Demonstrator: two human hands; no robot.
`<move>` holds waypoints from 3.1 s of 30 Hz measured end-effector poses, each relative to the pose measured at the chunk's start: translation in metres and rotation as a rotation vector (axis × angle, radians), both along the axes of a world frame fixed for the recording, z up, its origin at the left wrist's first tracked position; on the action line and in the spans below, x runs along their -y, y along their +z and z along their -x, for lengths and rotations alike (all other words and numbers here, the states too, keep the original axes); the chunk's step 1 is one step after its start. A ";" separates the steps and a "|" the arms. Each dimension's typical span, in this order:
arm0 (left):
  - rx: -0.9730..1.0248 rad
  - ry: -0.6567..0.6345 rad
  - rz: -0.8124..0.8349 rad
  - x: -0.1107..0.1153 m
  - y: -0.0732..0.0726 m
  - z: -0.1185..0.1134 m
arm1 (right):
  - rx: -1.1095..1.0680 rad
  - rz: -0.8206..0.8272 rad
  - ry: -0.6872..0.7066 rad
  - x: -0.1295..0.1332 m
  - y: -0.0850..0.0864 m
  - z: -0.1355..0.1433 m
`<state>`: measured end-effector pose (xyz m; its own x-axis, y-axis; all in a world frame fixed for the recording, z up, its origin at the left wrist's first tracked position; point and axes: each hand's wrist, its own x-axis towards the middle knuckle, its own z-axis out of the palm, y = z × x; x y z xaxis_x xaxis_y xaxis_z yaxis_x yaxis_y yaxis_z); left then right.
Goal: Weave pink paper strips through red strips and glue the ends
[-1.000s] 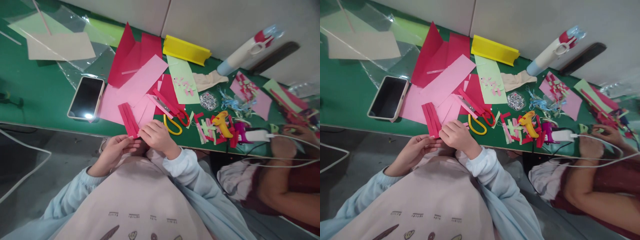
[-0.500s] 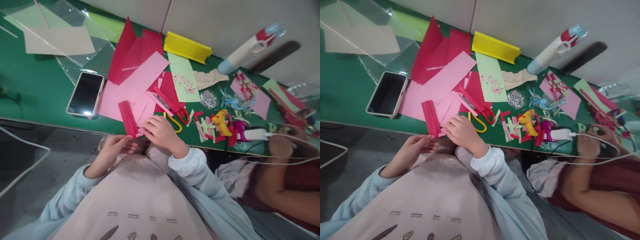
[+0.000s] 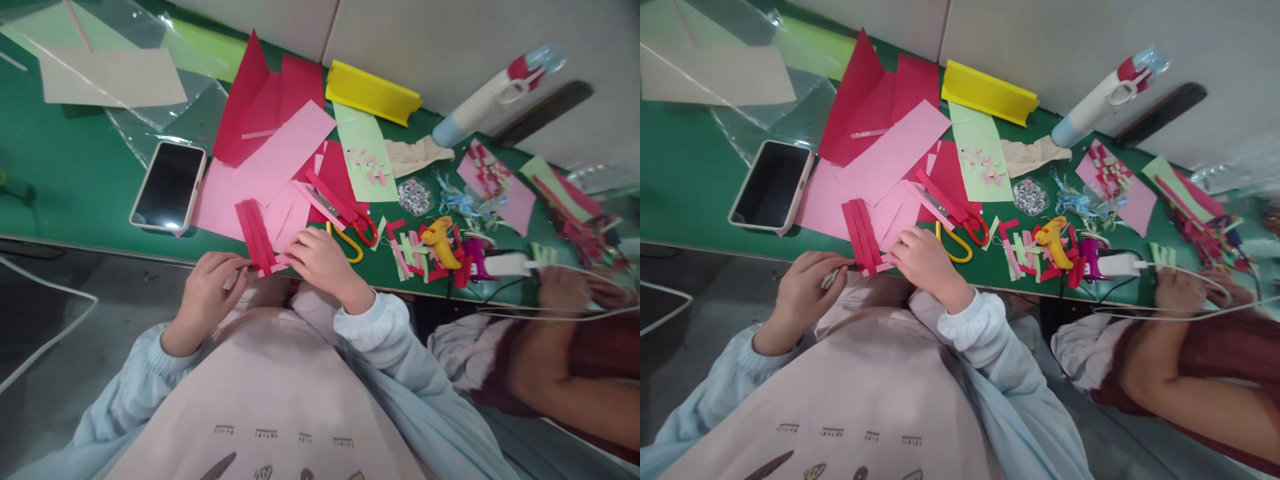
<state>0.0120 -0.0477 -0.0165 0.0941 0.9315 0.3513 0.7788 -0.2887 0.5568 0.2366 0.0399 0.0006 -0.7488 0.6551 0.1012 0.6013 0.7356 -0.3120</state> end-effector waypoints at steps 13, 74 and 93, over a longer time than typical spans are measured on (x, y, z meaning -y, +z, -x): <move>-0.161 -0.299 -0.147 -0.002 -0.013 -0.004 | 0.071 0.034 0.024 -0.006 0.011 0.007; -0.247 -0.204 -0.307 -0.002 -0.021 0.007 | -0.466 0.958 -0.285 -0.013 0.013 0.030; -0.163 -0.103 -0.247 -0.009 -0.013 -0.003 | -0.369 0.802 -0.338 -0.005 0.008 0.038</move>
